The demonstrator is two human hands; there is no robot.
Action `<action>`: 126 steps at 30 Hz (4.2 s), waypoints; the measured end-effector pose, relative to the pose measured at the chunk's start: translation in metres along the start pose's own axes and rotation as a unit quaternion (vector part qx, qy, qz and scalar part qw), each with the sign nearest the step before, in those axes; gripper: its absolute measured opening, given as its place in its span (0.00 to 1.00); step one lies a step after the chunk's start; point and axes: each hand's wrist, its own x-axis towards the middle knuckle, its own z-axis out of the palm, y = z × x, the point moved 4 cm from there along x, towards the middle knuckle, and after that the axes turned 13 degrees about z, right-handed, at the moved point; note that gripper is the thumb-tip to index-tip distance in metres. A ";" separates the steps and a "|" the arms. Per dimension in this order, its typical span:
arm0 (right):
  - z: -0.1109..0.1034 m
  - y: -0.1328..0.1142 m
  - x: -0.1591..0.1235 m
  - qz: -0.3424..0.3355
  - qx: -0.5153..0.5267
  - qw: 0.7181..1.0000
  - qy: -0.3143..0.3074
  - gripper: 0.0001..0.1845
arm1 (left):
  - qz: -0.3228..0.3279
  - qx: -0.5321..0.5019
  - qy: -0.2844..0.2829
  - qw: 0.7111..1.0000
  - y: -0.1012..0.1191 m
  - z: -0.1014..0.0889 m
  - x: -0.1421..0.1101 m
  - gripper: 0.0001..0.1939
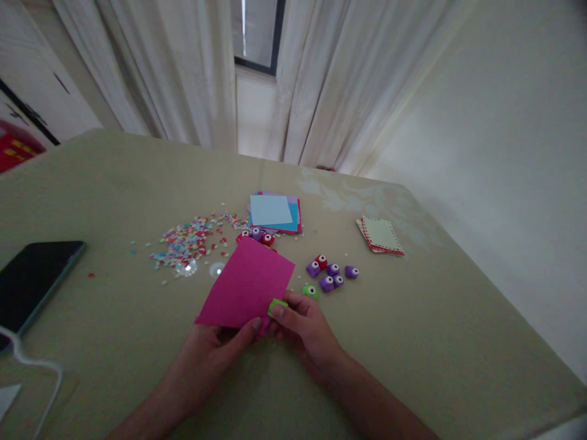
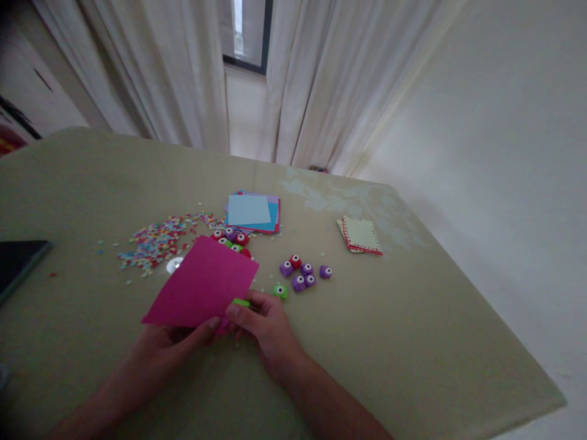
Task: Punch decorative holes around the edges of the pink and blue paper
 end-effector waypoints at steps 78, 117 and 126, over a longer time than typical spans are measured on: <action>-0.010 -0.044 -0.036 -0.310 -0.367 0.853 0.205 0.18 | -0.021 0.095 0.089 0.991 0.000 -0.013 -0.006 0.20; -0.005 -0.026 -0.032 -0.238 -0.358 0.897 0.102 0.13 | -0.015 -0.036 0.102 0.994 0.004 -0.010 0.003 0.22; -0.001 -0.007 -0.015 -0.092 -0.202 0.975 0.019 0.30 | 0.004 -0.008 0.083 0.997 0.001 -0.009 0.000 0.20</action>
